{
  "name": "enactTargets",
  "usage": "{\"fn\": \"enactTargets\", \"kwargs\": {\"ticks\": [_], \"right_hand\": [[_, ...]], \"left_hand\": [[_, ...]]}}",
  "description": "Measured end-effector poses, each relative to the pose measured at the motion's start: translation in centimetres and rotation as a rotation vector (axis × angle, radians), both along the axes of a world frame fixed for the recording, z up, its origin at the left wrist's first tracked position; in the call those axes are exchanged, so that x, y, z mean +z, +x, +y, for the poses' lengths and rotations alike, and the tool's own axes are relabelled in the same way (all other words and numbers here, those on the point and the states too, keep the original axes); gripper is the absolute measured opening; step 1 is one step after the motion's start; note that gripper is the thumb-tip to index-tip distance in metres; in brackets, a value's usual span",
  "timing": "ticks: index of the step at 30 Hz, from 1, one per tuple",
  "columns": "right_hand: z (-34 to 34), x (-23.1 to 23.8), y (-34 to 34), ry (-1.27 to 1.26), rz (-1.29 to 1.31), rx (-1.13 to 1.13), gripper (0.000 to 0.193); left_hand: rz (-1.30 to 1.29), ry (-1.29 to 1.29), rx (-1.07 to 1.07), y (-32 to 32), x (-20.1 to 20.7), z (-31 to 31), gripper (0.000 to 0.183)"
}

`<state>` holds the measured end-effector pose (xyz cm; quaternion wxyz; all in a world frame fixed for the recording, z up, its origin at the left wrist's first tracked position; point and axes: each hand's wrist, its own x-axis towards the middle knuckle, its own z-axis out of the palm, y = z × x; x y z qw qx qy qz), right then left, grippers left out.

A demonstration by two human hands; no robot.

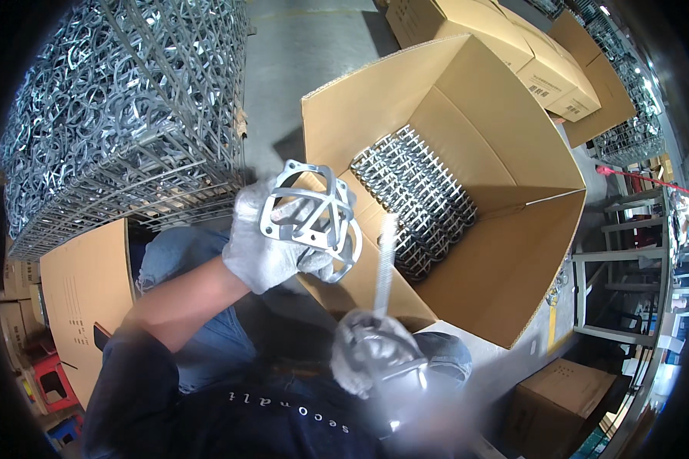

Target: The person takes metal parts from a wire container, files them with a hand file, and stacks them inside a cardboard box.

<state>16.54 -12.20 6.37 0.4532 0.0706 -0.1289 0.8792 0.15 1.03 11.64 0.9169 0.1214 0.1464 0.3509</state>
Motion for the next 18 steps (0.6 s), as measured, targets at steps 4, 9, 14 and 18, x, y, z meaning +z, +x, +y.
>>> {"fn": "enactTargets", "kwargs": {"ticks": [4,9,14,18], "right_hand": [[-1.4,-2.6,-0.6,-0.082,-0.308,-0.153,0.027],[-3.7,-4.8,-2.8,-0.161,-0.531,-0.247,0.021],[-3.1,-3.6,-2.7,-0.176,-0.48,-0.211,0.021],[-2.5,-2.9,-2.5,-0.198,-0.438,-0.18,0.021]], "left_hand": [[0.044,-0.085,-0.165,-0.9,-2.4,0.4,0.072],[0.068,0.084,-0.154,-1.0,-3.4,0.7,0.071],[0.359,0.385,-0.147,0.0,-2.7,-1.3,0.06],[0.38,0.305,-0.124,-0.2,-1.5,-1.3,0.058]]}}
